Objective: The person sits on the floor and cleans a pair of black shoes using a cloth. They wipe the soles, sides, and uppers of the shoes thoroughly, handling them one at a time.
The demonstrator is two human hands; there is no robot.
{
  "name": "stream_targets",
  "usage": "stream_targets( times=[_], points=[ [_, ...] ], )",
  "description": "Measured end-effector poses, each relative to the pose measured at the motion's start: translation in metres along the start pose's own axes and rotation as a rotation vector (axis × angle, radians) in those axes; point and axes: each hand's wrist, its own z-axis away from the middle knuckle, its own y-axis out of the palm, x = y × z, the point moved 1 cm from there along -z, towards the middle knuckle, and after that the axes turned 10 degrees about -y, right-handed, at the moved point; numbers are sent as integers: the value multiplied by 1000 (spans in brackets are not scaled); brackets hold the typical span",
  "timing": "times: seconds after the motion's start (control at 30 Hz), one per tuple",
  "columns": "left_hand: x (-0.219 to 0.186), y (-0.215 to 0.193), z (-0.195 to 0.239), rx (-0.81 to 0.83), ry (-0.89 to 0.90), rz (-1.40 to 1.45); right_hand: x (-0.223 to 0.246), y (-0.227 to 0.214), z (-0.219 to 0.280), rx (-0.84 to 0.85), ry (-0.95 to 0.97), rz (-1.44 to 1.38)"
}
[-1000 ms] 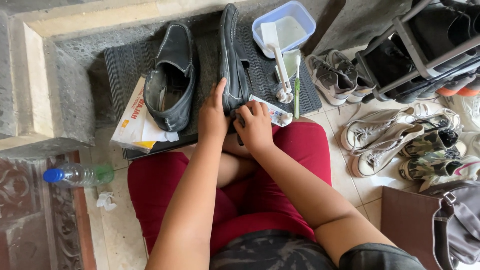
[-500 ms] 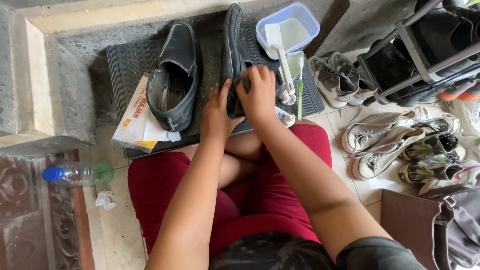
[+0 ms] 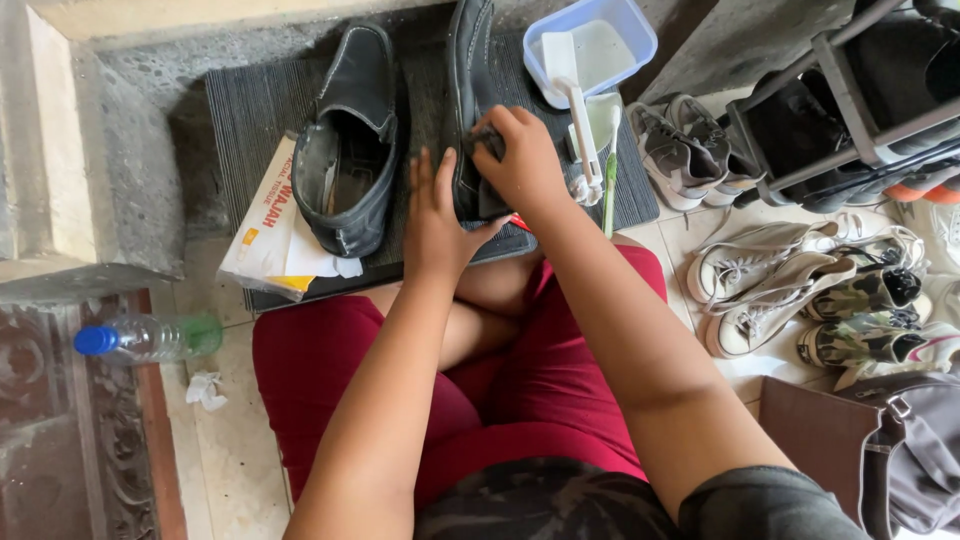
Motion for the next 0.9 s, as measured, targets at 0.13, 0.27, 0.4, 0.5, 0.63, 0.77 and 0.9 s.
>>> stream_targets(
  times=[0.13, 0.27, 0.4, 0.5, 0.63, 0.77, 0.9],
  points=[
    [1, 1, 3, -22, 64, -144, 13, -4, 23, 39, -19, 32],
    [0, 2, 9, 46, 92, -130, 19, -11, 39, 85, 54, -3],
    [-1, 7, 7, 107, 53, -136, 16, -11, 42, 60, 52, -134],
    [0, 17, 9, 77, -43, -71, 12, -5, 41, 24, 27, -179],
    [10, 28, 12, 44, -151, -27, 16, -10, 39, -11, 1, -220],
    [3, 8, 13, -4, -348, 163, 37, -23, 30, -104, 76, -424],
    [3, -7, 9, 78, -670, 298, 29, -26, 30, -298, 225, -544]
  ],
)
